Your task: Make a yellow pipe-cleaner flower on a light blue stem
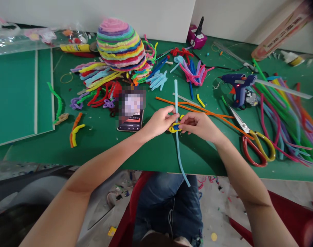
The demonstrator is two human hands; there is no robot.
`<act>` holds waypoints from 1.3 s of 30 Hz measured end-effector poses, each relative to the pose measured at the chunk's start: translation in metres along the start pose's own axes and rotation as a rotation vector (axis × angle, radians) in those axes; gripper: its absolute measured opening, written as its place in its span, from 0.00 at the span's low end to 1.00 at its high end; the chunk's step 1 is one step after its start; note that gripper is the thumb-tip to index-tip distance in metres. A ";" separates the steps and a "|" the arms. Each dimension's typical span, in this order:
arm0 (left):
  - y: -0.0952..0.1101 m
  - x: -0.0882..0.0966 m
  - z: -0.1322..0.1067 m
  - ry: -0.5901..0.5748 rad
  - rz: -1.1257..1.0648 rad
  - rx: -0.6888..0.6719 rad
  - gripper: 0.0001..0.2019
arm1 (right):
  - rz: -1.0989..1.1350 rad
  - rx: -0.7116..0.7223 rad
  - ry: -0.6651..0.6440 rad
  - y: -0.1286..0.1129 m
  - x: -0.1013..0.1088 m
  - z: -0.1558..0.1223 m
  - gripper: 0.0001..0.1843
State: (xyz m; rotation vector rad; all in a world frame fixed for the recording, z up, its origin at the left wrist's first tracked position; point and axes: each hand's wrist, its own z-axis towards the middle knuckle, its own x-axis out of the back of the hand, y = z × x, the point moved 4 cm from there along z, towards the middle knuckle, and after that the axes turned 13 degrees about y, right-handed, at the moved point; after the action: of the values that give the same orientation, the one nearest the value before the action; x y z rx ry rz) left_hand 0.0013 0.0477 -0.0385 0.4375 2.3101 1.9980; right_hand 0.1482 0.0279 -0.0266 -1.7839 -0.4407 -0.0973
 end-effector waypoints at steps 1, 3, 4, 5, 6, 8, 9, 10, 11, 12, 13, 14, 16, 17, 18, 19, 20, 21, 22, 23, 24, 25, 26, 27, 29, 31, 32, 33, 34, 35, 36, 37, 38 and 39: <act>0.001 0.001 0.000 0.013 0.032 -0.059 0.08 | -0.001 0.004 0.003 0.000 0.000 0.000 0.15; 0.003 0.002 0.000 0.031 0.069 -0.147 0.08 | -0.004 0.014 0.019 0.000 0.000 0.000 0.15; 0.004 0.002 0.000 0.037 0.066 -0.170 0.10 | -0.004 0.021 0.033 0.000 0.000 0.000 0.15; 0.005 0.002 0.000 0.043 0.051 -0.177 0.11 | -0.003 0.028 0.050 -0.001 0.001 0.000 0.15; 0.006 0.002 0.000 0.045 0.028 -0.170 0.13 | -0.002 0.037 0.070 -0.001 0.002 0.000 0.15; 0.007 0.002 -0.001 0.046 -0.023 -0.128 0.15 | 0.004 0.054 0.103 -0.001 0.003 -0.001 0.15; 0.007 0.002 -0.002 0.046 -0.044 -0.096 0.15 | 0.008 0.060 0.112 -0.001 0.004 -0.001 0.15; 0.007 0.002 -0.003 0.044 -0.060 -0.057 0.14 | 0.012 0.064 0.117 -0.001 0.004 -0.001 0.16; 0.007 0.001 -0.003 0.037 -0.070 -0.013 0.14 | 0.011 0.063 0.121 -0.001 0.004 -0.002 0.16; 0.006 0.001 -0.003 0.026 -0.080 0.032 0.13 | 0.007 0.061 0.127 -0.001 0.005 -0.002 0.15; 0.006 0.001 -0.003 0.014 -0.090 0.073 0.14 | -0.004 0.058 0.131 -0.002 0.006 -0.002 0.15; 0.005 0.000 -0.003 -0.001 -0.100 0.111 0.17 | -0.022 0.056 0.127 -0.003 0.007 -0.002 0.15; 0.003 0.000 -0.003 -0.021 -0.121 0.168 0.20 | -0.076 0.060 0.114 -0.004 0.012 -0.002 0.13; 0.003 0.000 -0.002 -0.023 -0.130 0.189 0.19 | -0.113 0.074 0.126 -0.004 0.016 -0.002 0.12; 0.003 0.000 -0.002 -0.023 -0.135 0.207 0.18 | -0.166 0.101 0.161 -0.005 0.022 -0.001 0.11; 0.002 -0.001 -0.002 -0.022 -0.134 0.223 0.17 | -0.233 0.139 0.216 -0.006 0.028 -0.001 0.10; 0.003 -0.001 -0.002 -0.021 -0.130 0.237 0.16 | -0.309 0.186 0.279 -0.007 0.033 0.000 0.09; 0.003 -0.001 -0.002 -0.019 -0.123 0.248 0.15 | -0.385 0.231 0.328 -0.008 0.036 0.001 0.09; 0.003 -0.002 -0.003 -0.021 -0.115 0.256 0.15 | -0.457 0.266 0.353 -0.007 0.037 0.002 0.09; 0.004 -0.002 -0.003 -0.024 -0.108 0.264 0.15 | -0.519 0.289 0.355 -0.006 0.035 0.003 0.09; 0.003 -0.003 -0.003 -0.029 -0.104 0.269 0.15 | -0.568 0.301 0.348 -0.004 0.032 0.004 0.10; 0.003 -0.003 -0.003 -0.034 -0.101 0.272 0.16 | -0.606 0.309 0.340 -0.002 0.029 0.005 0.11; 0.002 -0.004 -0.003 -0.041 -0.101 0.269 0.16 | -0.640 0.316 0.335 -0.001 0.026 0.007 0.10; 0.001 -0.004 -0.002 -0.048 -0.101 0.261 0.16 | -0.662 0.323 0.333 0.001 0.023 0.008 0.09; -0.001 -0.004 -0.001 -0.057 -0.104 0.231 0.17 | -0.639 0.337 0.336 0.002 0.023 0.009 0.05; -0.003 -0.003 0.000 -0.065 -0.102 0.186 0.18 | -0.509 0.334 0.382 0.001 0.029 0.010 0.06; -0.004 -0.003 0.001 -0.067 -0.095 0.160 0.18 | -0.417 0.327 0.410 0.000 0.032 0.010 0.07; -0.005 -0.003 0.001 -0.071 -0.083 0.132 0.19 | -0.323 0.320 0.425 -0.001 0.036 0.009 0.08; -0.005 -0.004 0.001 -0.075 -0.069 0.100 0.19 | -0.242 0.310 0.413 -0.003 0.037 0.008 0.10; -0.005 -0.004 0.001 -0.080 -0.056 0.063 0.19 | -0.184 0.298 0.371 -0.004 0.036 0.007 0.12; -0.004 -0.004 0.001 -0.082 -0.046 0.026 0.19 | -0.154 0.285 0.307 -0.005 0.032 0.007 0.14; -0.003 -0.004 0.000 -0.088 -0.043 -0.005 0.19 | -0.152 0.274 0.243 -0.006 0.028 0.006 0.15; -0.002 -0.005 -0.001 -0.099 -0.044 -0.026 0.19 | -0.169 0.265 0.196 -0.008 0.024 0.005 0.16; -0.001 -0.005 -0.001 -0.112 -0.048 -0.035 0.19 | -0.195 0.258 0.171 -0.008 0.020 0.004 0.17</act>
State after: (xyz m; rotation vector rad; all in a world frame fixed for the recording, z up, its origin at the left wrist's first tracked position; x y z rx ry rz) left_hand 0.0057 0.0452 -0.0403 0.4736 2.1953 1.9363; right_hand 0.1635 0.0384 -0.0140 -1.4638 -0.4805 -0.3136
